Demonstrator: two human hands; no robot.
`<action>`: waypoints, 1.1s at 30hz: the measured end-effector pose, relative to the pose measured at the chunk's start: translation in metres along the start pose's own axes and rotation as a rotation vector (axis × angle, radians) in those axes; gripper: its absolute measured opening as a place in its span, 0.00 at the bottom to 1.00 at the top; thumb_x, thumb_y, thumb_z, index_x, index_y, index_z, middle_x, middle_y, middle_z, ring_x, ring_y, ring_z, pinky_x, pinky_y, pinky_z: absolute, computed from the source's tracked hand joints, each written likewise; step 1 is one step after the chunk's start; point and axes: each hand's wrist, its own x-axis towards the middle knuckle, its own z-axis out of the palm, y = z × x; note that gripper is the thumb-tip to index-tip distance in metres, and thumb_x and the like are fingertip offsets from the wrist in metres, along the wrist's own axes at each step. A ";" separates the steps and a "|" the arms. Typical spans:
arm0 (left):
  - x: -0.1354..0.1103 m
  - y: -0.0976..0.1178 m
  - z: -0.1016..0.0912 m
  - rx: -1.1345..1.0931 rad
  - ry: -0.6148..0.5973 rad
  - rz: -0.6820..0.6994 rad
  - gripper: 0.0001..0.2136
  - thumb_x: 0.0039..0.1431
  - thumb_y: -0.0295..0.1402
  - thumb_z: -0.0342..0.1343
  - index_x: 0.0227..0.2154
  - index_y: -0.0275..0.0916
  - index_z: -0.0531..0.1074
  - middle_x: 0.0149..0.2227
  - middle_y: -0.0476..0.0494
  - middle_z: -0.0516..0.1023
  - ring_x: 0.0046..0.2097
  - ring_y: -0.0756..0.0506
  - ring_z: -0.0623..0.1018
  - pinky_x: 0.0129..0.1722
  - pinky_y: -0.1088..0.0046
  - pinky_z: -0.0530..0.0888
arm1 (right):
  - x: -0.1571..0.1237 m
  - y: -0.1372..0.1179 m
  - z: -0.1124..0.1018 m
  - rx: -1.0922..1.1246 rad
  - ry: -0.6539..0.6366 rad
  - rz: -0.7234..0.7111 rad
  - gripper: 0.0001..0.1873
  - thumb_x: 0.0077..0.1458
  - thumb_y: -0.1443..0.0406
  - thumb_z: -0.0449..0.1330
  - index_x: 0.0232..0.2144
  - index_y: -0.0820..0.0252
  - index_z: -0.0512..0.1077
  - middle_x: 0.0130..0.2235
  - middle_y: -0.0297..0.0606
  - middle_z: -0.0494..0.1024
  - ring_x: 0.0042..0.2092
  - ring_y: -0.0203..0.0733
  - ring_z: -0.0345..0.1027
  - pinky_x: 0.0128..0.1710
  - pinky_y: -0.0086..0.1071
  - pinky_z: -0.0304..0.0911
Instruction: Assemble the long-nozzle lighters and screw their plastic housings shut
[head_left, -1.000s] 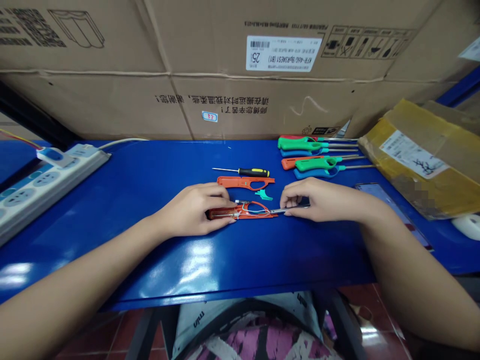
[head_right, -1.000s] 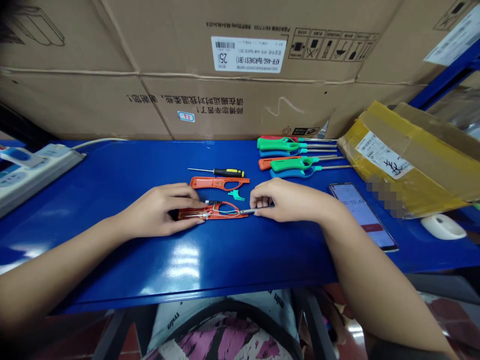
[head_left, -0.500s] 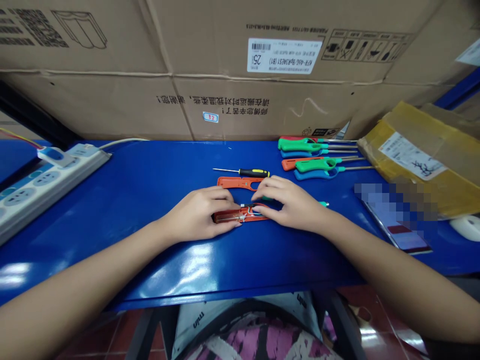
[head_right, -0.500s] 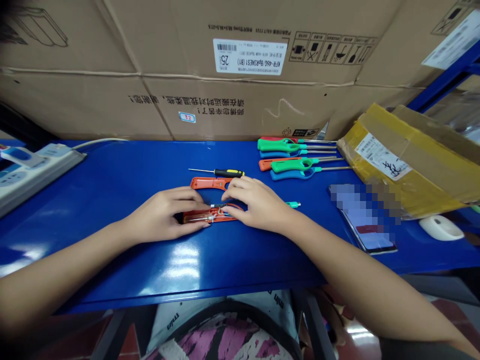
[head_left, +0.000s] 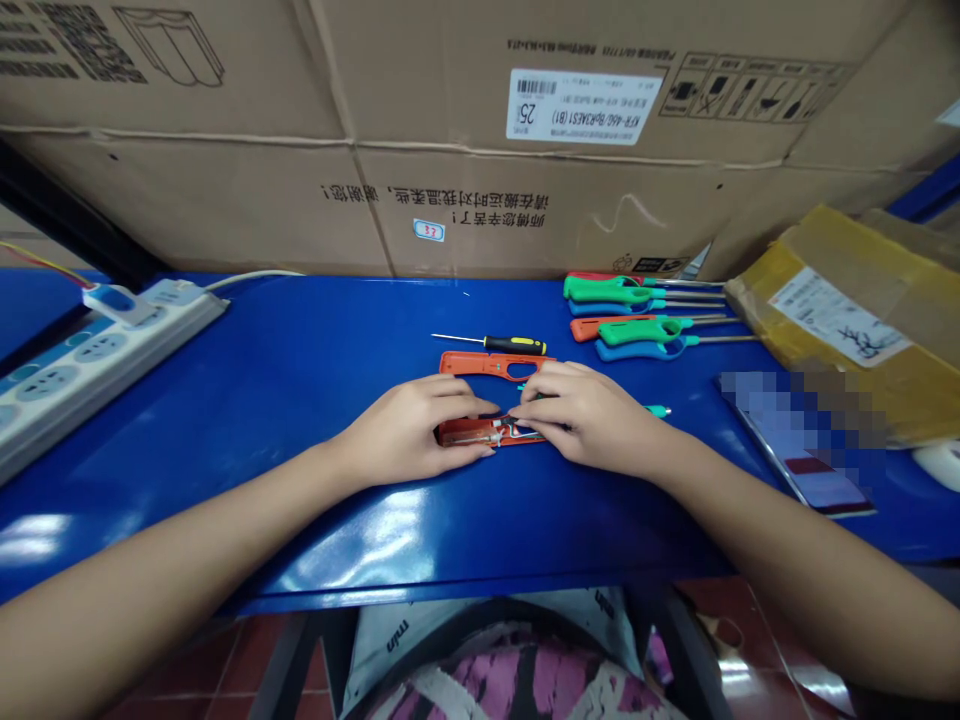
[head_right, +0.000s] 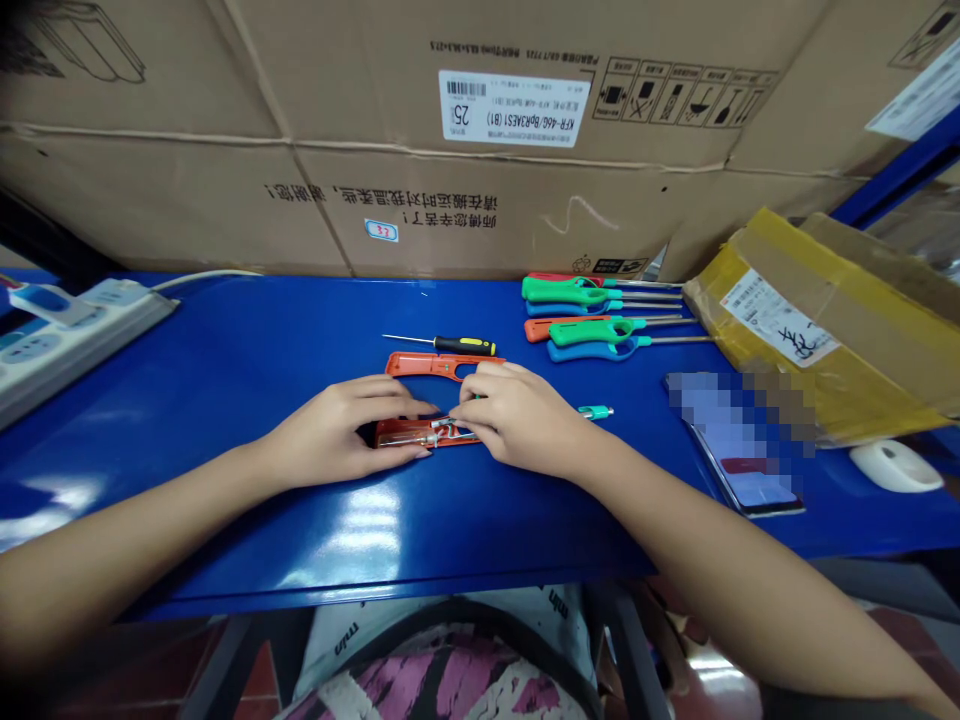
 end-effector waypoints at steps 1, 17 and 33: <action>0.000 0.000 0.000 0.001 -0.004 0.011 0.15 0.62 0.37 0.63 0.49 0.37 0.78 0.41 0.42 0.81 0.43 0.45 0.80 0.45 0.68 0.76 | 0.000 -0.001 0.000 -0.039 -0.006 -0.017 0.11 0.64 0.70 0.57 0.37 0.61 0.81 0.36 0.41 0.79 0.40 0.45 0.70 0.44 0.40 0.66; 0.002 0.005 -0.006 0.094 -0.132 0.097 0.13 0.67 0.36 0.57 0.50 0.40 0.79 0.49 0.40 0.79 0.46 0.44 0.80 0.44 0.70 0.77 | -0.001 0.006 -0.011 0.056 0.103 0.289 0.10 0.63 0.66 0.58 0.42 0.61 0.79 0.42 0.42 0.77 0.43 0.45 0.71 0.43 0.38 0.66; 0.002 0.002 -0.006 0.208 -0.088 0.101 0.12 0.69 0.37 0.55 0.48 0.43 0.80 0.49 0.41 0.81 0.49 0.41 0.80 0.48 0.64 0.77 | -0.001 0.018 -0.012 0.329 0.035 0.432 0.06 0.60 0.66 0.61 0.30 0.60 0.73 0.32 0.35 0.75 0.31 0.36 0.65 0.33 0.31 0.59</action>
